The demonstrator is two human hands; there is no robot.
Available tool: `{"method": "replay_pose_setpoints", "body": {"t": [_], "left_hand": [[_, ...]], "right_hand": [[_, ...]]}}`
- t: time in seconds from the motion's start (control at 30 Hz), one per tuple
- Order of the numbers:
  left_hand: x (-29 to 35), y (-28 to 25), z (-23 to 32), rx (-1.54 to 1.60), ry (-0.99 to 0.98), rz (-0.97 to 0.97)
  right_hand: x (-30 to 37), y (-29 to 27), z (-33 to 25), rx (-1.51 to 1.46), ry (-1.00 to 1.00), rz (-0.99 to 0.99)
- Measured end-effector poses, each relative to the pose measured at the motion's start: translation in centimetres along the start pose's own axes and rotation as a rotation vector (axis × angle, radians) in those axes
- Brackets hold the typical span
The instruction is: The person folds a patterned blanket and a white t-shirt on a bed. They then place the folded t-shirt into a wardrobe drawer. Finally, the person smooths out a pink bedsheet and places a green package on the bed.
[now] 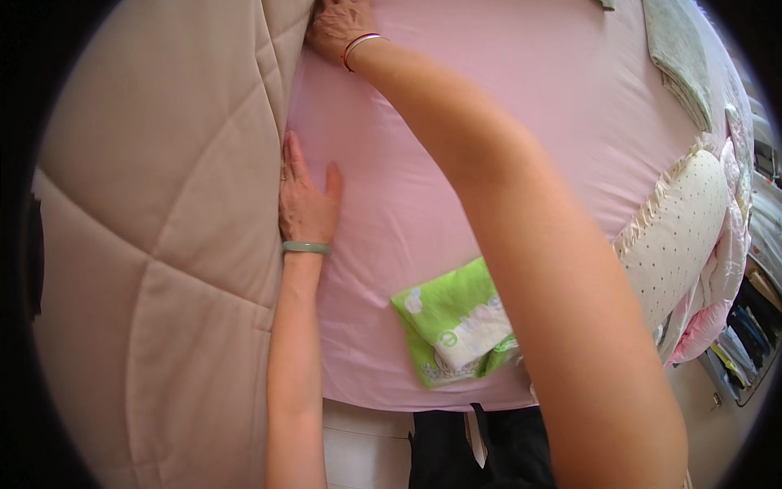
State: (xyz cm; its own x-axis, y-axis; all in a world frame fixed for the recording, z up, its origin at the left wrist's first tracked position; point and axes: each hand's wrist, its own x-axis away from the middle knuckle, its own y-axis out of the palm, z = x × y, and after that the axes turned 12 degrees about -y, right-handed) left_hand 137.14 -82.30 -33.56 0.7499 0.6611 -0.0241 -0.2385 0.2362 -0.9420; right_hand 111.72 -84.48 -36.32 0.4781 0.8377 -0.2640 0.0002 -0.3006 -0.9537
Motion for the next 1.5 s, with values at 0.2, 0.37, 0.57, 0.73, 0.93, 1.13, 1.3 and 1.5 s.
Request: {"method": "replay_pose_setpoints", "body": {"t": [0.2, 0.37, 0.57, 0.73, 0.93, 1.13, 1.3, 1.5], "left_hand": [[9.5, -0.9, -4.2, -0.023, -0.057, 0.073], [20.7, -3.9, -8.0, -0.063, -0.277, 0.023], [31.6, -5.7, -13.0, 0.005, -0.582, 0.092], [33.7, -5.8, -13.6, 0.117, -0.886, 0.135], [31.5, -4.4, -14.7, 0.419, -1.116, 0.265], [34.6, -4.9, -16.3, 0.286, -1.021, 0.192], [42.9, -7.7, -20.8, 0.182, -1.293, -0.061], [47.2, -6.8, -26.1, 1.148, -1.491, 0.006]], "right_hand": [[10.7, -1.7, -8.6, -0.124, -0.236, -0.011], [14.4, -2.0, -9.5, -0.311, -0.328, 0.18], [14.1, -4.3, -10.0, -0.26, -0.444, -0.181], [24.0, -3.3, -16.7, -0.408, -0.796, -0.009], [24.2, -2.2, -20.1, -0.284, -0.759, -0.043], [23.5, -3.7, -23.3, -0.113, -0.576, -0.334], [22.9, -5.0, -24.9, 0.058, -0.613, -0.346], [22.2, -4.4, -24.7, -0.135, -0.57, -0.351]]}}
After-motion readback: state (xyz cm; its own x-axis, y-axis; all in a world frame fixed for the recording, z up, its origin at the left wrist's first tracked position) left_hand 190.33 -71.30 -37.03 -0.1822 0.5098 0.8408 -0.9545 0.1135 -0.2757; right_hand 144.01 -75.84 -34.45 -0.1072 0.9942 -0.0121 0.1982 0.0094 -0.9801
